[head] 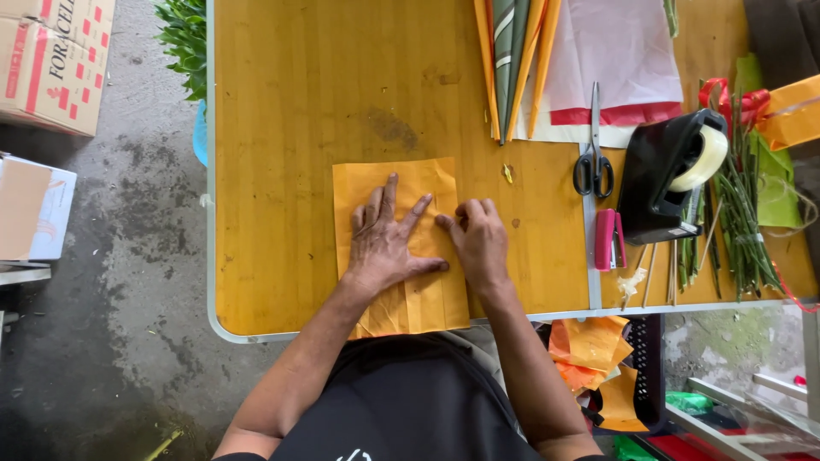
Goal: The person folds an orange sheet of wrapping paper around a flower stem on a wooden table. They secure the wrapped paper with a stapler and then repeat the process with another sheet of paper.
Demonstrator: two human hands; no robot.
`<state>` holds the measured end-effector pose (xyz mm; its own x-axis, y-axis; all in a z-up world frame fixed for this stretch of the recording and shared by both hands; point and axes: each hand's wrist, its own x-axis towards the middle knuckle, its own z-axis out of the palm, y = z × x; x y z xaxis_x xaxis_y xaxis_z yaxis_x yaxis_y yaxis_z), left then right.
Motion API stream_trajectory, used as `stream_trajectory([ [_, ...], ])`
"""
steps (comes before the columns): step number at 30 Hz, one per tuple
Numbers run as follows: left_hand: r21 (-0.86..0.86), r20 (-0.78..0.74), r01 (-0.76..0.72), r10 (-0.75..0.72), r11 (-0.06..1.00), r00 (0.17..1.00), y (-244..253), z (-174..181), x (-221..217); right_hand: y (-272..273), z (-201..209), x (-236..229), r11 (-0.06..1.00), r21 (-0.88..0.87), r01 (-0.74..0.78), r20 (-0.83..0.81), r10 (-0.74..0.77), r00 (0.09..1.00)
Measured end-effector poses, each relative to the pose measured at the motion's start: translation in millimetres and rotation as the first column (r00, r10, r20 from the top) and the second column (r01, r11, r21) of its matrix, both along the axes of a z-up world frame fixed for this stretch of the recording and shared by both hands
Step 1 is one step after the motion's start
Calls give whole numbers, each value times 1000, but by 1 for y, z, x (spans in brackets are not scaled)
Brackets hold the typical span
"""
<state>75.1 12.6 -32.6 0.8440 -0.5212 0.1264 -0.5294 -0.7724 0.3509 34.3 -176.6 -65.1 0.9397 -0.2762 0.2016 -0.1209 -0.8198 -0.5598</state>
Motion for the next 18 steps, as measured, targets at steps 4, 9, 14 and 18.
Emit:
stream_trajectory([
  [4,1,-10,1,-1,1000,1000,1,-2,0,-16,0,2,997,79,11,86,-17,996],
  [9,10,-24,-69,69,998,997,-3,-3,7,-4,58,-28,954,41,-296,219,281,934],
  [14,-16,-53,-98,97,995,994,-4,-5,37,-4,31,-80,836,-13,-549,144,545,826],
  [18,-9,-9,-63,63,998,998,-4,-10,50,-13,38,-112,828,-107,-550,167,560,811],
])
